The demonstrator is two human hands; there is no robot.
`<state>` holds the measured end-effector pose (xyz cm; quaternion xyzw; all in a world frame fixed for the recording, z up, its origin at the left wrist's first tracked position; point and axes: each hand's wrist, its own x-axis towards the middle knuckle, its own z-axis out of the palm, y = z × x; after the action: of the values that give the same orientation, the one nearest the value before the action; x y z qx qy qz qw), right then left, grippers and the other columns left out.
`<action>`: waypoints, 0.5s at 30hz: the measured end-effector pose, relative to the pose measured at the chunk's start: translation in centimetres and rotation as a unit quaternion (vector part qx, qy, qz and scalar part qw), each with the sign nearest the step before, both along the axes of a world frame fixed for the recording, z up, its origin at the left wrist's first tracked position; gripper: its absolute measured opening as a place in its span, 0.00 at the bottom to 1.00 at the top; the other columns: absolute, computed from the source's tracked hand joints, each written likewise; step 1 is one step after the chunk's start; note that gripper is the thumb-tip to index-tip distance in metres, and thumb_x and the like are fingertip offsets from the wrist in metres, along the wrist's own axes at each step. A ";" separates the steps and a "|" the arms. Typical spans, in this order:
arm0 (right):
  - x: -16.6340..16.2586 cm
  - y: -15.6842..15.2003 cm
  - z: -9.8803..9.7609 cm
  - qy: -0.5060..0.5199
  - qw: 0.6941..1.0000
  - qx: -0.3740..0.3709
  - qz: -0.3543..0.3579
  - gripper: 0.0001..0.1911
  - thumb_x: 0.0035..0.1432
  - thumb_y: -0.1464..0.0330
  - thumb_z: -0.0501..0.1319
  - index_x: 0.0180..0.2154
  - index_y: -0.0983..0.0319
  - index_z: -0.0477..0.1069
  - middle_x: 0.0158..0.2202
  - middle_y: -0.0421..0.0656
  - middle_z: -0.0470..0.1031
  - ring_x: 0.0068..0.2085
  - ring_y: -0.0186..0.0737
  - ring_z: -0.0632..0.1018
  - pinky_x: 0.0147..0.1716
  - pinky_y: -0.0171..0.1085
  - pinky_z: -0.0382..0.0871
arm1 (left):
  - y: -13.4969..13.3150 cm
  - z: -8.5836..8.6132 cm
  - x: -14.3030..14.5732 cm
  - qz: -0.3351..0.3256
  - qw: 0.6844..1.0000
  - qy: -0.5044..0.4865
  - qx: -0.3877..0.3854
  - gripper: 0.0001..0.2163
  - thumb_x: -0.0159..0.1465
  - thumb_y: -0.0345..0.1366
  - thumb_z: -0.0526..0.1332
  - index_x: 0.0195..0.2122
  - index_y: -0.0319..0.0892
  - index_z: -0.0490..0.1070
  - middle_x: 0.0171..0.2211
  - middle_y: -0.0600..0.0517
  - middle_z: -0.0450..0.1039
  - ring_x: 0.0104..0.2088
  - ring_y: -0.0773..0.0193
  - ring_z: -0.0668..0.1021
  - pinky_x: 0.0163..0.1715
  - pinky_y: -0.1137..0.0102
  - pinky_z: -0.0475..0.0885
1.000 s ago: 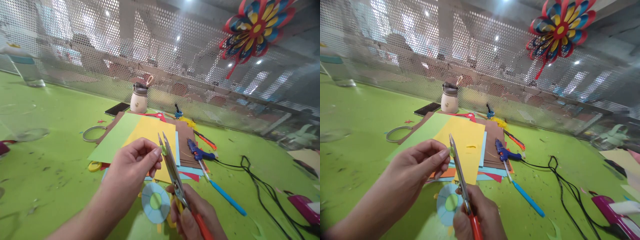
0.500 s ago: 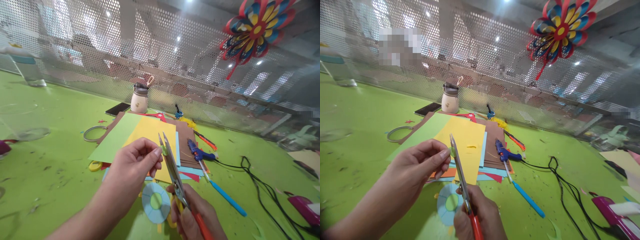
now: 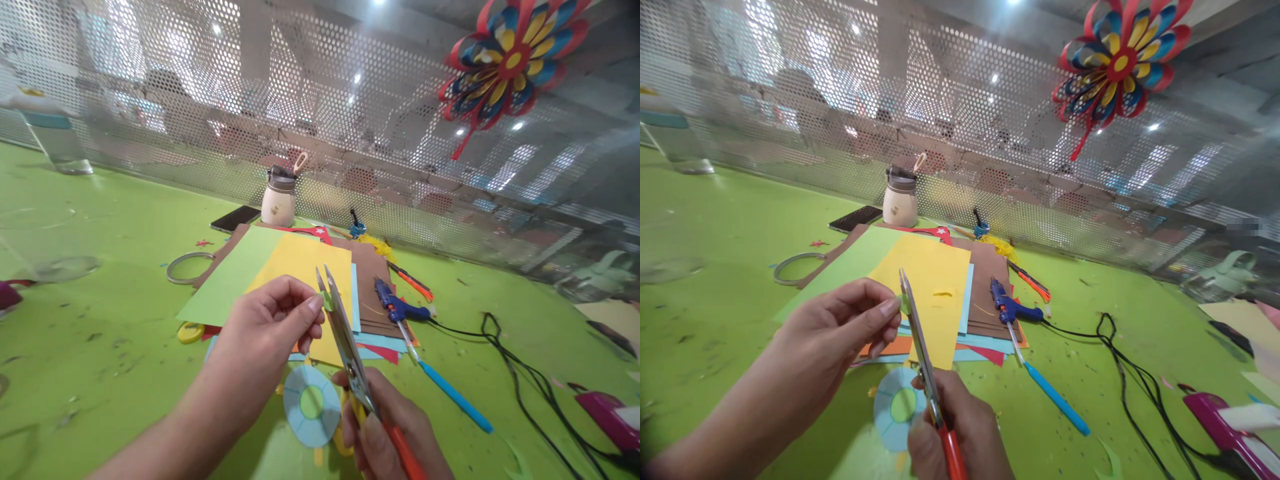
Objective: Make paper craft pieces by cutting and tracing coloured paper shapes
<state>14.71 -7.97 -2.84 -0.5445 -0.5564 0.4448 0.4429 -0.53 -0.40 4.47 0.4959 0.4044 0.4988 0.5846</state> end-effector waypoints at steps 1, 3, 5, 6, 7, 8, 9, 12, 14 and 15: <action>0.0 0.0 0.0 0.000 1.000 -0.001 0.000 0.39 0.52 0.36 0.48 0.41 0.63 0.71 0.21 0.37 0.62 0.17 0.27 0.56 0.13 0.29 0.47 | 0.0 0.0 -0.1 0.000 1.000 0.003 0.000 0.06 0.58 0.35 0.64 0.27 0.39 0.70 0.18 0.57 0.69 0.20 0.72 0.69 0.21 0.76 0.63; 0.0 0.0 0.0 -0.002 1.000 -0.001 0.002 0.39 0.52 0.36 0.48 0.42 0.63 0.71 0.22 0.38 0.63 0.17 0.28 0.56 0.12 0.30 0.47 | 0.0 0.0 -0.2 0.002 1.000 0.012 0.001 0.06 0.58 0.35 0.64 0.27 0.39 0.70 0.18 0.57 0.69 0.20 0.71 0.69 0.20 0.76 0.62; 0.1 0.0 0.0 -0.004 1.000 0.002 0.004 0.38 0.53 0.36 0.48 0.42 0.63 0.71 0.21 0.38 0.63 0.17 0.27 0.56 0.12 0.30 0.47 | 0.0 0.0 -0.2 0.008 1.000 0.020 0.007 0.06 0.58 0.35 0.64 0.26 0.39 0.70 0.18 0.57 0.69 0.20 0.71 0.69 0.20 0.76 0.62; 0.1 0.0 0.1 -0.005 1.000 0.003 0.005 0.38 0.53 0.37 0.48 0.42 0.63 0.71 0.21 0.37 0.63 0.17 0.27 0.55 0.12 0.30 0.47 | 0.0 0.1 -0.3 0.011 1.000 0.024 0.011 0.06 0.58 0.35 0.64 0.26 0.39 0.70 0.18 0.57 0.69 0.20 0.71 0.69 0.20 0.76 0.62; 0.1 0.0 0.1 -0.005 1.000 0.004 0.005 0.37 0.53 0.37 0.49 0.42 0.63 0.71 0.21 0.37 0.63 0.17 0.27 0.55 0.12 0.30 0.47 | 0.0 0.1 -0.3 0.012 0.999 0.029 0.015 0.07 0.58 0.35 0.64 0.26 0.39 0.70 0.18 0.57 0.69 0.20 0.71 0.69 0.20 0.76 0.63; 0.1 -0.1 0.2 -0.004 1.000 0.005 0.005 0.37 0.54 0.37 0.49 0.42 0.63 0.71 0.21 0.37 0.63 0.17 0.27 0.55 0.12 0.30 0.46 | 0.1 0.2 -0.3 0.012 0.999 0.033 0.018 0.07 0.58 0.35 0.64 0.26 0.39 0.70 0.18 0.57 0.69 0.20 0.71 0.69 0.20 0.76 0.63; 0.1 -0.1 0.2 -0.003 1.000 0.004 0.005 0.37 0.53 0.37 0.49 0.42 0.63 0.71 0.21 0.37 0.62 0.17 0.27 0.55 0.12 0.30 0.46 | 0.1 0.2 -0.2 0.010 0.999 0.036 0.022 0.07 0.58 0.36 0.64 0.25 0.39 0.69 0.18 0.57 0.69 0.20 0.71 0.69 0.20 0.76 0.63; 0.1 -0.1 0.2 -0.003 1.000 -0.001 0.004 0.38 0.53 0.36 0.49 0.41 0.63 0.71 0.21 0.37 0.62 0.16 0.27 0.55 0.12 0.29 0.47 | 0.1 0.3 -0.2 0.006 0.999 0.041 0.027 0.07 0.58 0.36 0.64 0.26 0.40 0.69 0.18 0.57 0.69 0.20 0.72 0.68 0.20 0.76 0.63; 0.1 -0.1 0.2 -0.004 1.000 -0.003 0.004 0.38 0.52 0.36 0.49 0.41 0.63 0.71 0.21 0.37 0.62 0.16 0.27 0.55 0.12 0.29 0.46 | 0.1 0.3 -0.2 0.003 0.999 0.043 0.029 0.07 0.58 0.36 0.64 0.26 0.40 0.69 0.18 0.57 0.69 0.20 0.72 0.68 0.20 0.76 0.63; 0.1 -0.1 0.2 -0.004 1.000 -0.004 0.005 0.38 0.52 0.36 0.49 0.41 0.63 0.71 0.21 0.37 0.62 0.16 0.27 0.54 0.12 0.29 0.45 | 0.1 0.3 -0.3 0.002 0.998 0.046 0.030 0.07 0.58 0.35 0.64 0.26 0.40 0.69 0.18 0.57 0.69 0.20 0.72 0.68 0.20 0.76 0.63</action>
<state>14.84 -8.08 -2.62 -0.5453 -0.5592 0.4468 0.4362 -0.79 -0.28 4.72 0.5349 0.4171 0.4879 0.5494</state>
